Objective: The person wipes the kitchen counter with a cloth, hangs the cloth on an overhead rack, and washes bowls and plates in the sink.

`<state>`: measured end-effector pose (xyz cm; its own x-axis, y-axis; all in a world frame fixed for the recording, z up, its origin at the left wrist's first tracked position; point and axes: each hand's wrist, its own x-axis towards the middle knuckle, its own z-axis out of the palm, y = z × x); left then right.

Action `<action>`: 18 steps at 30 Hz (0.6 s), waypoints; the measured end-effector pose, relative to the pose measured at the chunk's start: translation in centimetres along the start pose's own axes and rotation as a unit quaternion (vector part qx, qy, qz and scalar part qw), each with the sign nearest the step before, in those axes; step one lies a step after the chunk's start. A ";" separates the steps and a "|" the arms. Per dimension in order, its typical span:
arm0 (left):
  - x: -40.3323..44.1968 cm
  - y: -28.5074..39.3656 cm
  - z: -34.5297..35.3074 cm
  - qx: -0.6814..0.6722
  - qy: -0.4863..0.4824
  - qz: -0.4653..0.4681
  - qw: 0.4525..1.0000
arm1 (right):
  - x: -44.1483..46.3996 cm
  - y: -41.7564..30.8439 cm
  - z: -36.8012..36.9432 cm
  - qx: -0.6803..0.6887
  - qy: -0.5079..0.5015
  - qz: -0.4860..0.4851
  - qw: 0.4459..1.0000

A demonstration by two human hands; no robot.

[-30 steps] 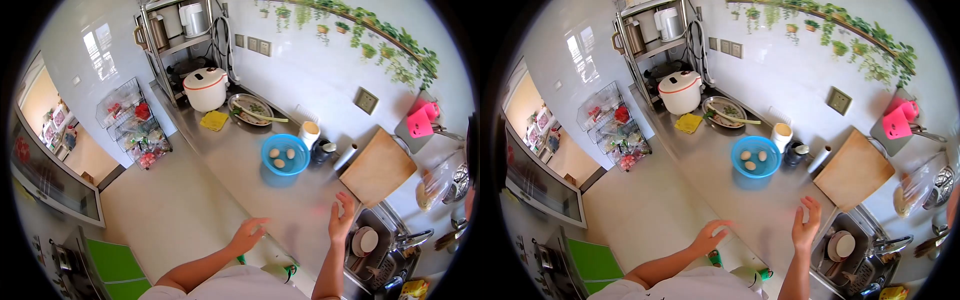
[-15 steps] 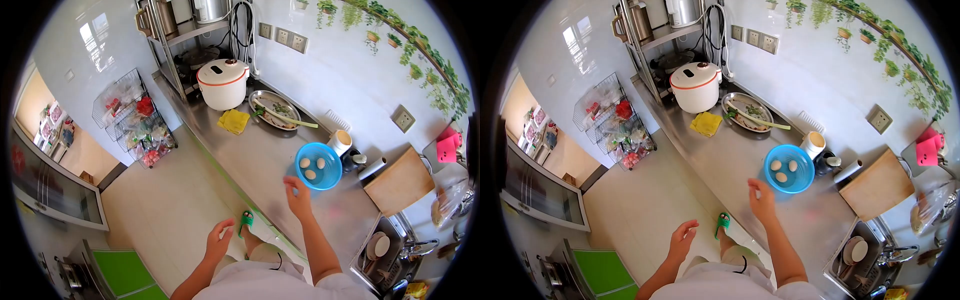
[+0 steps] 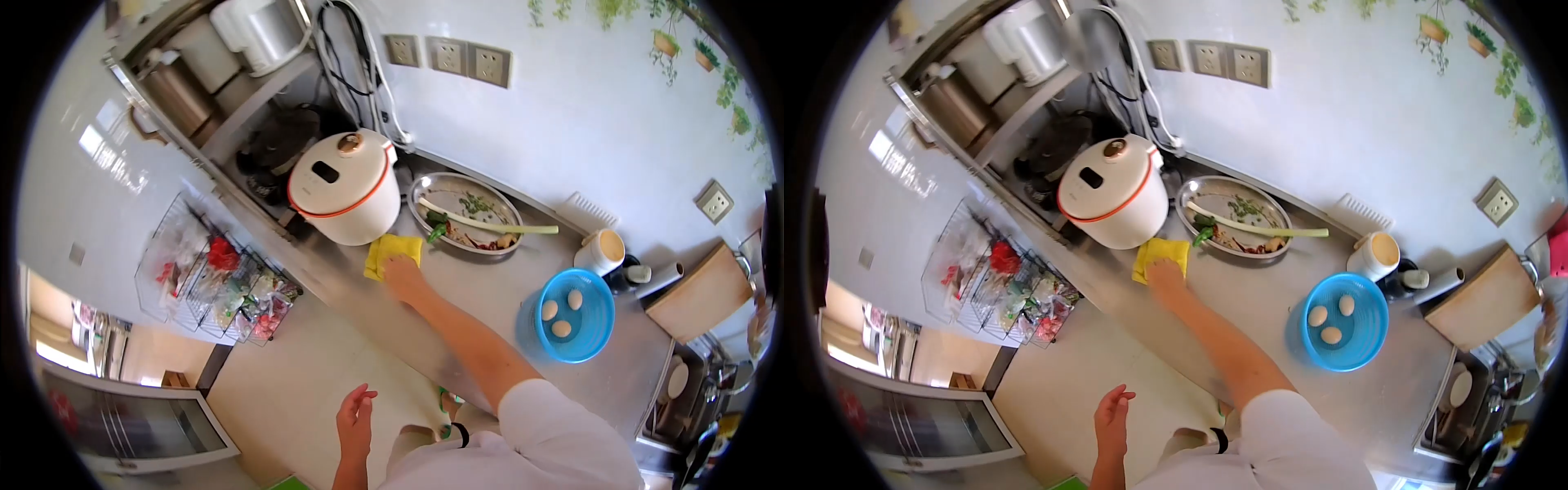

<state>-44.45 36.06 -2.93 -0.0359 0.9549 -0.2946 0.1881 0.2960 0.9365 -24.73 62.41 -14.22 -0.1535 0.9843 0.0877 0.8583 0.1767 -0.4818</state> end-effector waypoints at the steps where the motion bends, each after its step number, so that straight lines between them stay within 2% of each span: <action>1: 0.7 0.4 0.2 -0.016 -0.004 -0.019 1.000 | 0.5 0.3 1.2 0.000 -0.005 0.017 1.000; 3: 1.8 0.4 -0.3 -0.019 -0.018 -0.047 0.999 | 1.4 0.3 3.5 0.022 0.137 0.061 0.989; 4: 2.2 -0.5 -0.8 0.005 -0.036 -0.047 0.998 | 1.1 0.9 4.4 0.023 0.137 0.079 0.987; 6: 4.1 -0.5 -1.8 0.038 -0.071 -0.047 0.996 | 0.4 1.0 5.2 -0.039 0.137 0.027 0.989; 7: 4.9 -0.9 -1.7 0.023 -0.090 -0.056 0.994 | -1.0 1.6 5.4 -0.044 0.135 0.048 0.989; 9: 6.8 -1.3 -1.3 0.009 -0.137 -0.063 0.989 | -4.5 3.3 4.5 -0.086 0.095 0.099 0.987; 11: 8.8 -1.6 -0.8 0.025 -0.179 -0.051 0.982 | -9.3 5.4 3.2 -0.124 0.071 0.208 0.968; 13: 10.8 -2.0 -1.3 0.020 -0.208 -0.050 0.977 | -14.2 8.2 2.0 -0.167 0.092 0.296 0.936; 15: 13.5 -1.3 -2.0 0.026 -0.219 -0.031 0.975 | -16.9 10.0 -1.2 -0.168 0.154 0.353 0.907; 18: 16.1 1.7 -2.4 0.029 -0.257 0.007 0.966 | -19.0 9.4 -3.9 -0.176 0.195 0.394 0.881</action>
<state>-47.09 52.04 -5.59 0.4559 0.8173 -0.3524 0.2411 0.2678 0.9328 -11.81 45.42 -17.00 0.6783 0.7142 0.1724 0.7326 -0.6397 -0.2325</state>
